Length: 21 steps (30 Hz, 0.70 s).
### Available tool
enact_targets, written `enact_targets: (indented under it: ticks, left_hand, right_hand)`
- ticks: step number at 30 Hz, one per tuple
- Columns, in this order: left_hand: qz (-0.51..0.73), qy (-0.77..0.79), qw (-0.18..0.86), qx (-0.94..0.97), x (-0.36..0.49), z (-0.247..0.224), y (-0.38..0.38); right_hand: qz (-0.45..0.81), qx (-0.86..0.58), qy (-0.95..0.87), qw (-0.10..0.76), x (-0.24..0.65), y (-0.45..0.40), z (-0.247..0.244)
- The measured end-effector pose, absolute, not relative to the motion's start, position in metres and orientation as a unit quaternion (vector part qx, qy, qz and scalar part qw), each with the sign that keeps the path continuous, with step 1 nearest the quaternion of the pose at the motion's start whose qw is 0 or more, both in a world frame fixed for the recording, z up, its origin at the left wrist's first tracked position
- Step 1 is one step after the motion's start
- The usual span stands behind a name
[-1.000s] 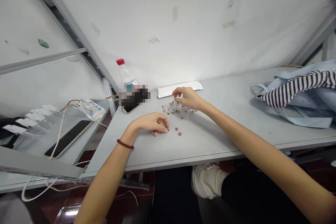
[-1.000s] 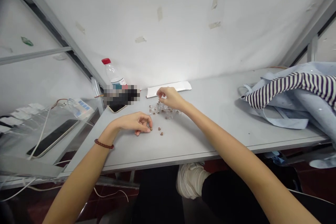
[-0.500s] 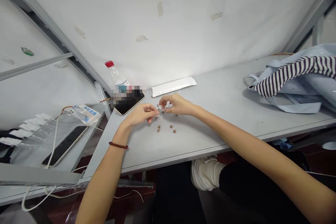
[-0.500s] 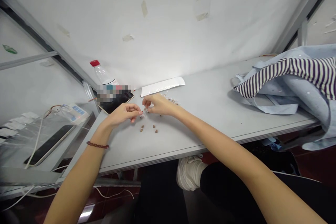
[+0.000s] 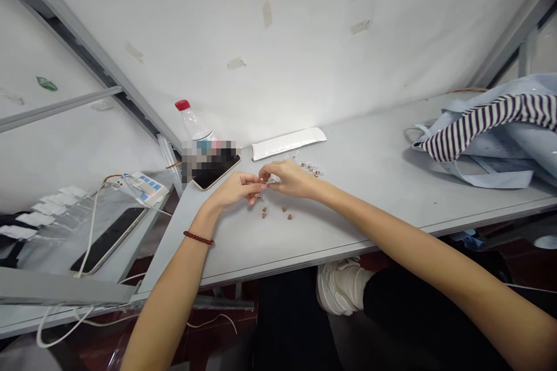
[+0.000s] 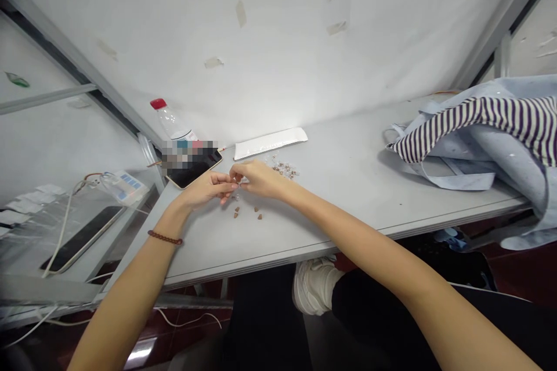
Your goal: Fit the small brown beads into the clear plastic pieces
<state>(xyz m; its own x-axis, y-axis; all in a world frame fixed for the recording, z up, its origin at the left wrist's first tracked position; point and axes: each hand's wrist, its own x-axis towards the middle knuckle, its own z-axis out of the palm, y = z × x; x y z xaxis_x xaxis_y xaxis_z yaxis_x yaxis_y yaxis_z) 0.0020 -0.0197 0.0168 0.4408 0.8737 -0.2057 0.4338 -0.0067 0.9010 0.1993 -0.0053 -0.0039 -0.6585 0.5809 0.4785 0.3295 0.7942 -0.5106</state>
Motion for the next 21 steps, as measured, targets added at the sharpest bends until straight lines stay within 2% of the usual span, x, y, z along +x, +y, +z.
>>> enact_targets:
  ticks: [4,16,21]
  left_hand:
    - [0.219,0.475,0.539,0.661,-0.0011,0.0149,-0.017]
    - [0.269,0.446,0.576,0.631,0.0031,0.0168,-0.0199]
    - [0.273,0.39,0.595,0.648,0.0032,0.0152,-0.0208]
  right_hand:
    - [0.183,-0.255,-0.89,0.332,0.1987,-0.0041,-0.0048]
    - [0.31,-0.246,-0.797,0.456,0.1991,-0.0042,-0.0037]
    - [0.344,-0.25,-0.774,0.469,0.1974,-0.0097,-0.0027]
